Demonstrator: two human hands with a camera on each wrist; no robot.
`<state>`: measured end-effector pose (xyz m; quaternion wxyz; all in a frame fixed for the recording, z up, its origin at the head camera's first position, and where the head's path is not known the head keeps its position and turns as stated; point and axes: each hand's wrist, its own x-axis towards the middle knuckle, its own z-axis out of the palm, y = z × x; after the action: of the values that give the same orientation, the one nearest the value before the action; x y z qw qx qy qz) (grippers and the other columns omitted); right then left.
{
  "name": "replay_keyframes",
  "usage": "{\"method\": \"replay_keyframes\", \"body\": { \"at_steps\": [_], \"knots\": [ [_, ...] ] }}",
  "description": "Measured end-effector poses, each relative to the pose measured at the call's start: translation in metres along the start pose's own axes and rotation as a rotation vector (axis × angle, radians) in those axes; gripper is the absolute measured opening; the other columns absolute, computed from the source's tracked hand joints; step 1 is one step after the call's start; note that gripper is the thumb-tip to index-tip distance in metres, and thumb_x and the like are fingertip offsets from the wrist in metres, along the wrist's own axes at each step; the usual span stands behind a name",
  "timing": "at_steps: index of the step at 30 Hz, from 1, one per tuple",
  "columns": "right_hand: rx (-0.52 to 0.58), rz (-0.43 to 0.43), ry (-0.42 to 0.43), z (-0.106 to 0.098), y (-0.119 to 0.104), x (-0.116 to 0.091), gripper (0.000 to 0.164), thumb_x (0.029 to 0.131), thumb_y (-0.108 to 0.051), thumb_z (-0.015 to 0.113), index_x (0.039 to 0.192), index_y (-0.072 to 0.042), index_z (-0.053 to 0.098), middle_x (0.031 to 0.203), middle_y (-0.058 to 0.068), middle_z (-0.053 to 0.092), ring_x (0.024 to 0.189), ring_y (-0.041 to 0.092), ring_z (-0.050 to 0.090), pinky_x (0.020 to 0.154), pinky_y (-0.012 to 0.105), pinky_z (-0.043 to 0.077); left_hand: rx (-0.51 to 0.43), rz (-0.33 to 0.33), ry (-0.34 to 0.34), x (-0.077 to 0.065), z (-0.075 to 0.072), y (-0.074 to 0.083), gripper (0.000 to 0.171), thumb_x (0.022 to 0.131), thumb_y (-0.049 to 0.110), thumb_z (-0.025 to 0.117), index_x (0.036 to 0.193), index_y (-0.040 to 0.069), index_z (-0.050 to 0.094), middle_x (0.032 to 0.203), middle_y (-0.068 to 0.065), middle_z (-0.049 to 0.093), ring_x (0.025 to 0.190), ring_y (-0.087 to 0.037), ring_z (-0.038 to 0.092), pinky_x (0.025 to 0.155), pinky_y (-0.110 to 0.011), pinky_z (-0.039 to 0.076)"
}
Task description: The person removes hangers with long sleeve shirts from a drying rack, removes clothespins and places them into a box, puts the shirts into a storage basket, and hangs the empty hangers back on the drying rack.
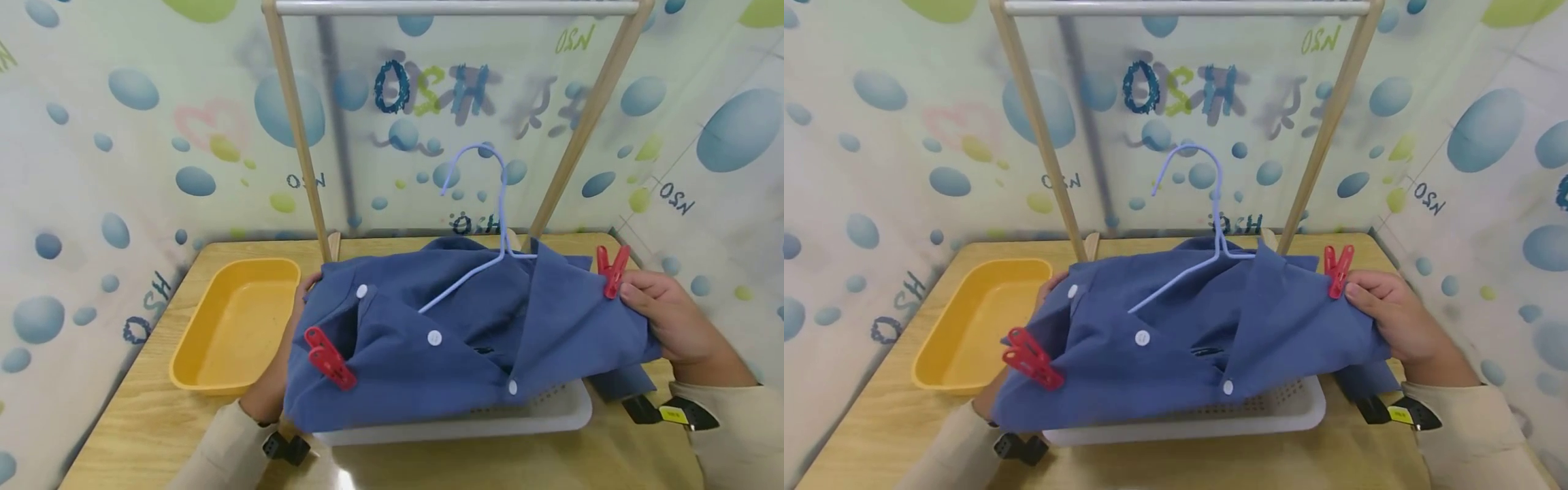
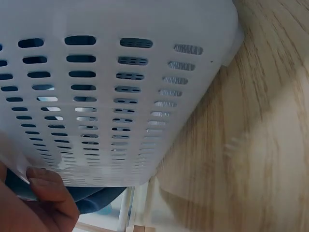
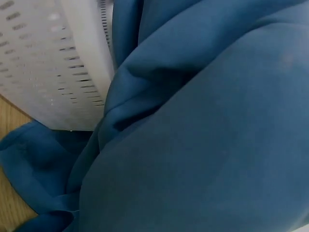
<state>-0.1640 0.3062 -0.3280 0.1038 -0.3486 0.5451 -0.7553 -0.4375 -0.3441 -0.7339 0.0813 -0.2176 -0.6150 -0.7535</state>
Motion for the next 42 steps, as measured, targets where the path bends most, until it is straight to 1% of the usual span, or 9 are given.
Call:
{"method": "replay_keyframes", "body": {
  "at_steps": [2, 7, 11, 14, 17, 20, 31, 38, 42],
  "knots": [
    [0.035, 0.006, -0.029, -0.001, -0.001, -0.002, 0.043, 0.107, 0.003, 0.025, 0.128, 0.005, 0.062, 0.101, 0.013, 0.077, 0.081, 0.022, 0.076, 0.070, 0.029, 0.059, 0.102, 0.053, 0.023, -0.005, 0.006, 0.006, 0.040, 0.102, 0.024, 0.056, 0.141, 0.017, 0.057, 0.139, 0.004, 0.060, 0.125, -0.007, 0.056, 0.100, -0.020, 0.044],
    [-0.025, 0.067, 0.040, -0.004, 0.003, -0.005, 0.046, 0.107, 0.003, 0.024, 0.125, -0.002, 0.066, 0.106, 0.007, 0.076, 0.085, 0.015, 0.076, 0.071, 0.026, 0.059, 0.035, 0.015, -0.051, -0.027, 0.096, 0.134, 0.038, 0.102, 0.017, 0.056, 0.140, 0.021, 0.058, 0.136, 0.010, 0.061, 0.120, -0.001, 0.056, 0.094, -0.012, 0.044],
    [-0.167, 0.134, 0.150, -0.009, 0.012, -0.004, 0.043, 0.106, 0.004, 0.031, 0.118, -0.008, 0.071, 0.111, -0.002, 0.075, 0.093, 0.004, 0.071, 0.074, 0.020, 0.058, 0.209, -0.033, -0.096, -0.051, 0.160, 0.235, 0.041, 0.103, 0.016, 0.055, 0.144, 0.021, 0.052, 0.141, 0.004, 0.058, 0.128, -0.007, 0.054, 0.104, -0.024, 0.046],
    [-0.260, 0.173, 0.178, -0.013, 0.017, -0.002, 0.040, 0.106, 0.003, 0.035, 0.114, -0.010, 0.072, 0.108, -0.006, 0.073, 0.092, 0.003, 0.068, 0.072, 0.018, 0.057, 0.582, -0.240, -0.040, -0.074, 0.228, 0.342, 0.045, 0.103, 0.007, 0.049, 0.147, 0.011, 0.042, 0.142, -0.017, 0.053, 0.113, -0.020, 0.062, 0.100, -0.036, 0.051],
    [-0.324, 0.200, 0.180, -0.016, 0.021, 0.002, 0.038, 0.106, 0.002, 0.037, 0.111, -0.011, 0.072, 0.103, -0.007, 0.073, 0.087, 0.003, 0.067, 0.070, 0.018, 0.056, 0.673, -0.361, -0.029, -0.075, 0.258, 0.393, 0.042, 0.102, 0.009, 0.050, 0.143, 0.014, 0.047, 0.133, -0.016, 0.056, 0.095, -0.017, 0.062, 0.083, -0.026, 0.051],
    [-0.404, 0.203, 0.194, -0.018, 0.025, 0.005, 0.035, 0.105, 0.001, 0.039, 0.110, -0.011, 0.072, 0.101, -0.007, 0.072, 0.088, 0.004, 0.065, 0.072, 0.017, 0.054, 0.694, -0.473, -0.015, -0.072, 0.255, 0.392, 0.038, 0.106, 0.020, 0.042, 0.143, 0.021, 0.049, 0.137, -0.013, 0.053, 0.101, -0.028, 0.063, 0.084, -0.034, 0.052],
    [-0.577, 0.228, 0.287, -0.013, 0.042, 0.014, 0.026, 0.105, -0.007, 0.047, 0.108, -0.015, 0.072, 0.100, -0.013, 0.072, 0.088, 0.001, 0.064, 0.075, 0.014, 0.052, 0.737, -0.418, -0.019, -0.072, 0.256, 0.393, 0.035, 0.109, 0.025, 0.038, 0.136, 0.014, 0.057, 0.143, -0.013, 0.051, 0.123, -0.031, 0.050, 0.104, -0.049, 0.041],
    [-0.702, 0.250, 0.303, -0.008, 0.046, 0.018, 0.024, 0.105, -0.011, 0.048, 0.109, -0.015, 0.071, 0.098, -0.017, 0.070, 0.085, 0.000, 0.063, 0.073, 0.014, 0.051, 0.742, -0.281, 0.029, -0.074, 0.262, 0.394, 0.054, 0.111, 0.037, 0.024, 0.128, 0.002, 0.062, 0.150, -0.022, 0.038, 0.146, -0.036, 0.026, 0.118, -0.064, 0.018],
    [-0.737, 0.259, 0.307, -0.004, 0.047, 0.021, 0.023, 0.106, -0.013, 0.048, 0.112, -0.014, 0.071, 0.100, -0.019, 0.070, 0.087, 0.000, 0.063, 0.075, 0.014, 0.051, 0.814, -0.123, 0.102, -0.078, 0.269, 0.393, 0.048, 0.110, 0.031, 0.031, 0.123, 0.000, 0.065, 0.142, -0.021, 0.050, 0.137, -0.038, 0.040, 0.112, -0.064, 0.025]
  ]
}}
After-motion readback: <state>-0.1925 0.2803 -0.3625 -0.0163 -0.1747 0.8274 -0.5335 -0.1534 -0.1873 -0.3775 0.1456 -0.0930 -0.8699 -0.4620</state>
